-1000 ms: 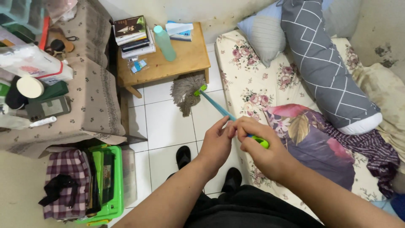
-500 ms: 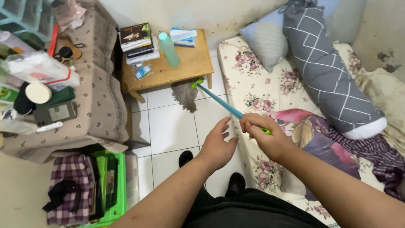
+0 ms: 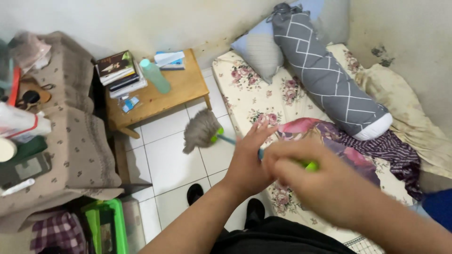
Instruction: The recorder is using a mop to clean the tiled floor of a bedroom.
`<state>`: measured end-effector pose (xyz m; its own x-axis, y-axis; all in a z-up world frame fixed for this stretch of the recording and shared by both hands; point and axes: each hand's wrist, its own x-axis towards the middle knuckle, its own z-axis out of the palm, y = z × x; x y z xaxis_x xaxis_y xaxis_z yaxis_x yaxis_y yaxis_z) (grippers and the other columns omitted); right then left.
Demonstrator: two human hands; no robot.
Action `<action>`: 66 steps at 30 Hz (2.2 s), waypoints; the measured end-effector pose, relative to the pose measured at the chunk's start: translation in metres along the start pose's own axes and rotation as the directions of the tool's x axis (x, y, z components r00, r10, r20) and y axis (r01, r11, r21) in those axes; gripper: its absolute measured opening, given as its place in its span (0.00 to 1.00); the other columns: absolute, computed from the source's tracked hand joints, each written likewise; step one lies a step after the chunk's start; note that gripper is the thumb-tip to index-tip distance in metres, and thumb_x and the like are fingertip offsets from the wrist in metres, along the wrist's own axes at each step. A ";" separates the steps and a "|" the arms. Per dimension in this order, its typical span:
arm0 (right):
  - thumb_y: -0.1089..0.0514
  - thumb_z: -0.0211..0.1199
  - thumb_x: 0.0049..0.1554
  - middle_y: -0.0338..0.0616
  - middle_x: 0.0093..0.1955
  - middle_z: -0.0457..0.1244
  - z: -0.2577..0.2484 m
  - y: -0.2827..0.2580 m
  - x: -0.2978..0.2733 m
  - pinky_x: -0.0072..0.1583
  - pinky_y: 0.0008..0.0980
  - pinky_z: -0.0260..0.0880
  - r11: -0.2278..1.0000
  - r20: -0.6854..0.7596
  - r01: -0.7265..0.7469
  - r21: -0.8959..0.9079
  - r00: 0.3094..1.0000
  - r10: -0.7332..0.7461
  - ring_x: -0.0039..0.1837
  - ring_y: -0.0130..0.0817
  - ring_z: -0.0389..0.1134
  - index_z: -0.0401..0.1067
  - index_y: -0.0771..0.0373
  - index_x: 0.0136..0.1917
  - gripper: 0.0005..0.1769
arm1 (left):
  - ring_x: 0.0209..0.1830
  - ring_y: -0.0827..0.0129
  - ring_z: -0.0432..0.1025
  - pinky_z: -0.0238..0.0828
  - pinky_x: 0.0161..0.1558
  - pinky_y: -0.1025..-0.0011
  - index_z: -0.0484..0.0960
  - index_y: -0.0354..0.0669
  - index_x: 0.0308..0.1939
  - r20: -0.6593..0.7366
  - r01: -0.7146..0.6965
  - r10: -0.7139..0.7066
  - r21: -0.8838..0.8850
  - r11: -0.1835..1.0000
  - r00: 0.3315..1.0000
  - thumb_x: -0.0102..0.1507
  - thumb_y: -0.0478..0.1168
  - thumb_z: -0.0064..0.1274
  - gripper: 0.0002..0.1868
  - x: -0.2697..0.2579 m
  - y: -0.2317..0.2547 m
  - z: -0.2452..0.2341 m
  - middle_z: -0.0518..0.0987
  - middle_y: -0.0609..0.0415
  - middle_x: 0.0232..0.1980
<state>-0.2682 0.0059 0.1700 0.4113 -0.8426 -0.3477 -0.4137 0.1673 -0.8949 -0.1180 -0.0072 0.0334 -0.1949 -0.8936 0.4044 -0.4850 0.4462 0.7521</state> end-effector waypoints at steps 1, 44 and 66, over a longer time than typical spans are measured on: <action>0.57 0.58 0.55 0.38 0.37 0.63 0.000 0.007 -0.003 0.47 0.31 0.66 1.000 -0.010 0.001 0.002 1.000 -0.001 0.42 0.27 0.61 0.74 0.66 0.39 0.10 | 0.75 0.44 0.62 0.52 0.70 0.53 0.76 0.43 0.66 0.005 -0.009 0.009 -0.002 1.000 1.000 0.57 0.43 0.67 0.33 -0.001 -0.010 0.006 0.78 0.39 0.66; 0.63 0.54 0.51 0.37 0.32 0.58 0.004 0.005 0.007 0.40 0.28 0.58 0.955 0.093 0.269 0.128 0.955 -0.281 0.37 0.23 0.57 0.70 0.65 0.37 0.05 | 0.55 0.54 0.76 0.69 0.50 0.51 0.83 0.45 0.47 0.356 0.320 -0.324 0.074 0.945 0.876 0.58 0.43 0.60 0.14 -0.002 0.009 -0.019 0.84 0.47 0.50; 0.62 0.52 0.48 0.39 0.34 0.51 0.080 -0.033 0.011 0.40 0.31 0.51 0.913 0.109 0.180 0.367 0.966 -0.234 0.38 0.28 0.49 0.60 0.65 0.40 0.06 | 0.34 0.58 0.79 0.74 0.36 0.65 0.82 0.40 0.33 0.318 0.397 -0.301 -0.299 0.868 0.899 0.58 0.44 0.59 0.10 -0.046 -0.010 -0.082 0.83 0.44 0.30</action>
<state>-0.1850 0.0316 0.1734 0.5826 -0.7975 -0.1568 -0.0058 0.1888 -0.9820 -0.0346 0.0336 0.0497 -0.3004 -0.9534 -0.0285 -0.2431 0.0476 0.9688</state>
